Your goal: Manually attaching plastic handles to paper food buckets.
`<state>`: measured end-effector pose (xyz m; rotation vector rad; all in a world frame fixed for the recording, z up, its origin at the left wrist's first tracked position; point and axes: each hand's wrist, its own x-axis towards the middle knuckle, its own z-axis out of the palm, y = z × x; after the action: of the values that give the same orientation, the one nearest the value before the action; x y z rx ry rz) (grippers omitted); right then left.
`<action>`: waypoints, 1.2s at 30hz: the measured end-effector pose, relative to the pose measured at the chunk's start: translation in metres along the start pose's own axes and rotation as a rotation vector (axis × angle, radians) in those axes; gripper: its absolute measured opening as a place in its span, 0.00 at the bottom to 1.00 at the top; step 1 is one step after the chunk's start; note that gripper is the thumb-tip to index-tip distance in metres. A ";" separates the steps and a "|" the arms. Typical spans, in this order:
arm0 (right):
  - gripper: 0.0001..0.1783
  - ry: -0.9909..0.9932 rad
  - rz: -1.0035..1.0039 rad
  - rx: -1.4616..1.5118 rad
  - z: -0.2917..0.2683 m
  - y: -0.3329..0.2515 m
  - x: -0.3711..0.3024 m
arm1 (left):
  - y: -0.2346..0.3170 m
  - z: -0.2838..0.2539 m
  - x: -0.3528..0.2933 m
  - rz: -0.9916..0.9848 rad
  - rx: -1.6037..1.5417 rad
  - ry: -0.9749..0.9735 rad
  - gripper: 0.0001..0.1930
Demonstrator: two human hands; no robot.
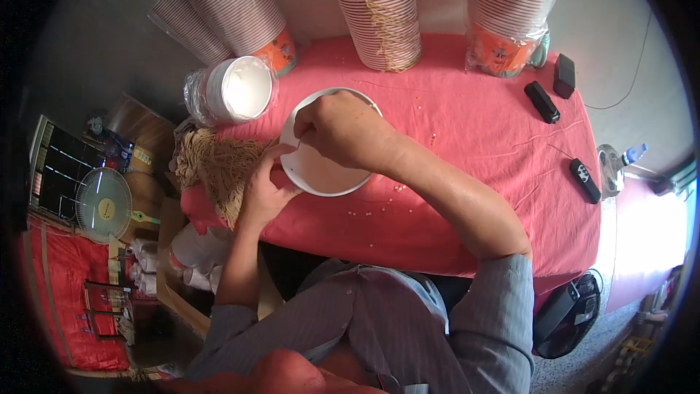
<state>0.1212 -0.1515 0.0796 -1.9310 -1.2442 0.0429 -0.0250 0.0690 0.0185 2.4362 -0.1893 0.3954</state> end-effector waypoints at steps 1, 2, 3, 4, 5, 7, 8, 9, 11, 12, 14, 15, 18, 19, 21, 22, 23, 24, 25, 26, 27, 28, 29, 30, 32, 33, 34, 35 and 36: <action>0.11 0.000 0.000 0.000 0.000 -0.003 -0.001 | -0.002 0.007 -0.004 0.029 0.039 0.084 0.36; 0.11 -0.010 -0.006 -0.003 0.001 -0.006 -0.002 | -0.005 0.013 -0.008 0.056 0.078 0.169 0.37; 0.11 -0.020 -0.012 -0.005 0.002 -0.009 -0.003 | -0.007 0.016 -0.011 0.085 0.132 0.219 0.37; 0.11 -0.023 -0.012 -0.003 0.004 -0.012 -0.004 | -0.009 0.017 -0.014 0.081 0.132 0.219 0.37; 0.11 -0.049 0.040 0.035 0.006 -0.015 -0.004 | -0.009 0.018 -0.015 0.115 0.200 0.266 0.39; 0.11 -0.077 0.091 0.075 0.010 -0.013 -0.004 | -0.007 0.019 -0.018 0.147 0.269 0.312 0.40; 0.11 -0.095 0.089 0.114 0.013 -0.012 -0.003 | -0.006 0.019 -0.021 0.165 0.289 0.344 0.42; 0.11 -0.112 0.086 0.153 0.015 -0.011 -0.003 | -0.004 0.018 -0.023 0.183 0.310 0.377 0.44; 0.11 -0.137 0.102 0.169 0.015 -0.014 -0.003 | -0.002 0.018 -0.028 0.166 0.320 0.368 0.45; 0.11 -0.162 0.120 0.181 0.016 -0.016 -0.003 | -0.001 0.018 -0.029 0.151 0.326 0.362 0.46; 0.10 -0.175 0.142 0.231 0.017 -0.018 -0.004 | 0.002 0.017 -0.029 0.141 0.332 0.362 0.46; 0.10 -0.187 0.164 0.277 0.017 -0.018 -0.004 | 0.004 0.017 -0.029 0.132 0.337 0.364 0.46; 0.10 -0.183 0.161 0.270 0.019 -0.018 -0.005 | 0.006 0.017 -0.030 0.120 0.348 0.364 0.47; 0.10 -0.182 0.160 0.270 0.021 -0.016 -0.004 | 0.006 0.017 -0.031 0.120 0.349 0.364 0.47; 0.10 -0.162 0.133 0.272 0.024 -0.013 -0.004 | 0.008 0.017 -0.030 0.108 0.361 0.358 0.48; 0.10 -0.162 0.132 0.272 0.024 -0.014 -0.004 | 0.008 0.017 -0.030 0.108 0.362 0.359 0.48; 0.11 -0.166 0.133 0.256 0.025 -0.014 -0.005 | 0.007 0.018 -0.030 0.118 0.364 0.362 0.48; 0.11 -0.170 0.133 0.239 0.026 -0.014 -0.005 | 0.006 0.018 -0.030 0.128 0.366 0.366 0.47; 0.11 -0.170 0.133 0.239 0.027 -0.014 -0.005 | 0.006 0.019 -0.031 0.128 0.366 0.366 0.47; 0.11 -0.170 0.128 0.236 0.027 -0.014 -0.005 | 0.007 0.019 -0.030 0.125 0.356 0.363 0.48; 0.11 -0.170 0.122 0.233 0.027 -0.014 -0.005 | 0.008 0.019 -0.030 0.121 0.345 0.360 0.48; 0.11 -0.169 0.122 0.233 0.027 -0.014 -0.005 | 0.009 0.018 -0.029 0.122 0.345 0.360 0.48; 0.11 -0.173 0.132 0.226 0.027 -0.014 -0.004 | 0.009 0.018 -0.028 0.130 0.340 0.363 0.48; 0.11 -0.177 0.141 0.219 0.026 -0.014 -0.004 | 0.009 0.018 -0.028 0.139 0.335 0.365 0.48; 0.10 -0.183 0.144 0.223 0.026 -0.015 -0.004 | 0.010 0.018 -0.028 0.131 0.346 0.363 0.47; 0.10 -0.189 0.147 0.226 0.026 -0.014 -0.005 | 0.010 0.019 -0.028 0.123 0.357 0.361 0.47; 0.10 -0.188 0.149 0.226 0.026 -0.014 -0.005 | 0.010 0.019 -0.028 0.124 0.356 0.360 0.47; 0.10 -0.199 0.149 0.221 0.027 -0.013 -0.004 | 0.011 0.020 -0.028 0.119 0.353 0.359 0.47; 0.10 -0.211 0.150 0.215 0.028 -0.013 -0.004 | 0.011 0.020 -0.028 0.113 0.349 0.359 0.47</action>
<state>0.0973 -0.1353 0.0678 -1.8620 -1.1731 0.4504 -0.0493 0.0491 0.0011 2.6436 -0.1083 0.9763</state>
